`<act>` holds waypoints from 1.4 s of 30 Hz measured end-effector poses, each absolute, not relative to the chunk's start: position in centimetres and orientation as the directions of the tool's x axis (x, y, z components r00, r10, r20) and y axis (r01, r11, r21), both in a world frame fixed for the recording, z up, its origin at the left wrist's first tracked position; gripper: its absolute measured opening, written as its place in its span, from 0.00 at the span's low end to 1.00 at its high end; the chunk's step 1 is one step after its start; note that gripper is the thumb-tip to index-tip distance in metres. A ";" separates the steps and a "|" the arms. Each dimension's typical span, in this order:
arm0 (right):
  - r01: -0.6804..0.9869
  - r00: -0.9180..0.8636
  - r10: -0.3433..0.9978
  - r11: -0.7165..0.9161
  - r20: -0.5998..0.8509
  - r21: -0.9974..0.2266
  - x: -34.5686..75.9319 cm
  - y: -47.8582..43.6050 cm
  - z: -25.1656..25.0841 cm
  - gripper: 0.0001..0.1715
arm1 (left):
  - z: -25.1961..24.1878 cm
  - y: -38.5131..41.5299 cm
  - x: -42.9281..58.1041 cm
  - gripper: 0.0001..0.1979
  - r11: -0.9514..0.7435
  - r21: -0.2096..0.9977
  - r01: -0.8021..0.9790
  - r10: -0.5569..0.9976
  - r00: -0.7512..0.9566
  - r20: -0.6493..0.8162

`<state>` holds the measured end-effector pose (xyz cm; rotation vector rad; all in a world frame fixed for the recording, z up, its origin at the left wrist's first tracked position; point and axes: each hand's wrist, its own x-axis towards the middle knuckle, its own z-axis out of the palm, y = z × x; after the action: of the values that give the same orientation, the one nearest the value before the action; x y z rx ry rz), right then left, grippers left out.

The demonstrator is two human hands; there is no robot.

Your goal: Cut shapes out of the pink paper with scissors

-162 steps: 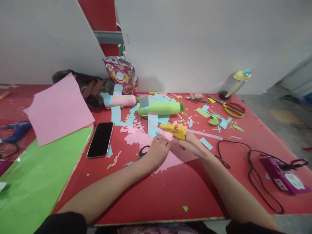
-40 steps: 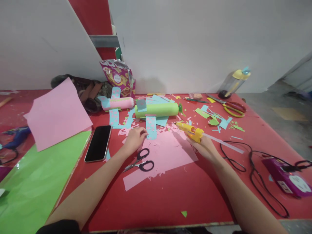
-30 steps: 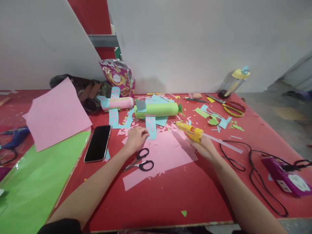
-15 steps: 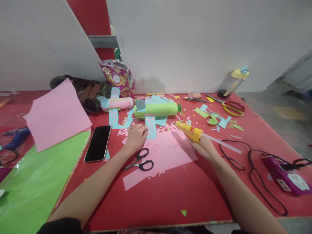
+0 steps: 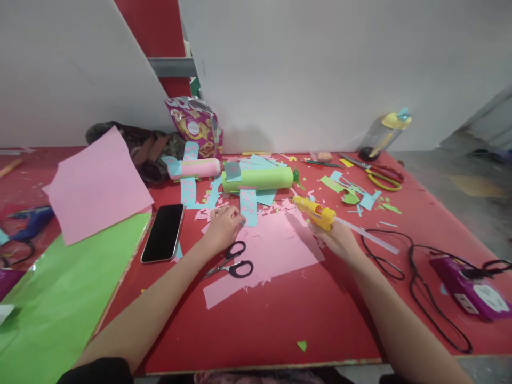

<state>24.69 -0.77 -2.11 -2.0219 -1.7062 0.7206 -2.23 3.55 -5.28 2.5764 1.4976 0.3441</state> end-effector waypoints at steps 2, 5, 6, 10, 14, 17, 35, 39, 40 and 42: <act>0.804 0.172 0.980 -0.197 -0.099 -0.562 24.8 -0.7 -2.0 0.16 | -4.8 3.2 -2.2 0.12 -0.498 0.241 0.833 0.867 0.484 0.116; 0.843 0.238 0.971 -0.227 -0.041 -0.488 25.1 -0.6 -1.8 0.14 | -4.0 2.4 -2.3 0.12 -0.513 0.259 0.818 0.857 0.506 0.098; 0.866 0.244 0.969 -0.229 -0.024 -0.445 25.2 -0.6 -1.9 0.16 | -3.7 2.1 -2.3 0.12 -0.523 0.266 0.810 0.850 0.520 0.087; 0.970 0.196 0.980 -0.187 0.042 -0.155 26.0 -0.5 -2.9 0.22 | -2.7 0.9 -2.7 0.10 -0.587 0.311 0.748 0.791 0.612 0.021; 0.995 0.090 0.992 -0.086 0.093 -0.046 26.7 -0.2 -3.9 0.22 | -2.2 0.0 -3.5 0.23 -0.625 0.430 0.652 0.693 0.716 -0.079; 0.997 0.072 0.991 -0.071 0.116 -0.012 26.7 -0.2 -4.0 0.20 | -2.0 -0.6 -3.8 0.26 -0.642 0.458 0.614 0.652 0.753 -0.096; 0.690 -0.633 0.767 0.621 0.105 -0.371 16.5 -3.7 -2.6 0.09 | -2.5 -0.6 -5.0 0.13 -0.584 0.586 0.562 0.766 0.620 0.170; 0.665 -0.675 0.738 0.608 0.000 -0.435 15.5 -3.9 -2.8 0.07 | -2.4 -0.4 -5.3 0.13 -0.534 0.639 0.553 0.814 0.541 0.212; 0.682 -0.654 0.757 0.587 -0.003 -0.437 15.6 -3.8 -3.0 0.07 | -2.4 -0.3 -5.4 0.13 -0.525 0.651 0.549 0.825 0.516 0.230; 0.713 -0.606 0.795 0.548 0.008 -0.437 15.9 -3.4 -3.3 0.07 | -2.3 -0.1 -5.7 0.12 -0.502 0.685 0.528 0.849 0.453 0.274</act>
<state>15.87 -3.41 -3.33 -1.2736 -2.5787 0.5883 -5.71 -0.12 -2.34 2.1945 1.1485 0.8276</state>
